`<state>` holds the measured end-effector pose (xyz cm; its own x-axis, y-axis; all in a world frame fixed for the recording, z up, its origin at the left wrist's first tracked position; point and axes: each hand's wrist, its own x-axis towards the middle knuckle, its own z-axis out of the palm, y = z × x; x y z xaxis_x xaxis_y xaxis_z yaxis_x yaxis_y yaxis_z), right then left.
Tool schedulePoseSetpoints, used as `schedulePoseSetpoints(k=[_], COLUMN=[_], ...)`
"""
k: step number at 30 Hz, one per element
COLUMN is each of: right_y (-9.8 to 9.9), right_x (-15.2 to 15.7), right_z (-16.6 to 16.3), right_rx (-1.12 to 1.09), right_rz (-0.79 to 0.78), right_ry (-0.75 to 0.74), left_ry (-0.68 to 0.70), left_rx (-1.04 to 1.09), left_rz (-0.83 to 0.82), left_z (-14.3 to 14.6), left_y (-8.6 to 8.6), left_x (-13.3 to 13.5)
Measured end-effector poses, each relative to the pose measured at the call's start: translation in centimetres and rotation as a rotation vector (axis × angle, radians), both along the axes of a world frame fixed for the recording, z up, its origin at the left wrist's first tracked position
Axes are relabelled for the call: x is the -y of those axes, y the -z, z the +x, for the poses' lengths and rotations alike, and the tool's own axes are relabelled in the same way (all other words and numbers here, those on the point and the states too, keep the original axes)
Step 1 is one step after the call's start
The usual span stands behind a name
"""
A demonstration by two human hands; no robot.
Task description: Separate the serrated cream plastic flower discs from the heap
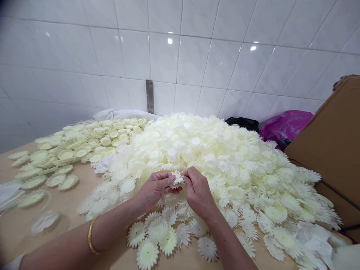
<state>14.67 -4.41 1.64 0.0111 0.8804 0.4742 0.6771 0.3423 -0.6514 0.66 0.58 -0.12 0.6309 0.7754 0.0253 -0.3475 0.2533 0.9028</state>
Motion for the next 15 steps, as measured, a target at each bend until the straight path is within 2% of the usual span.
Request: schedulePoseSetpoints(k=[8, 15], right_y=[0.12, -0.21], right_x=[-0.14, -0.04], right_z=[0.35, 0.18], right_rx=[-0.161, -0.245], right_rz=[-0.011, -0.093], right_ry=[0.075, 0.010], left_ry=[-0.009, -0.079], left_rx=[-0.027, -0.085], left_rz=[0.087, 0.167], left_z=[-0.07, -0.12], left_y=[-0.04, -0.33], left_x=[0.06, 0.34])
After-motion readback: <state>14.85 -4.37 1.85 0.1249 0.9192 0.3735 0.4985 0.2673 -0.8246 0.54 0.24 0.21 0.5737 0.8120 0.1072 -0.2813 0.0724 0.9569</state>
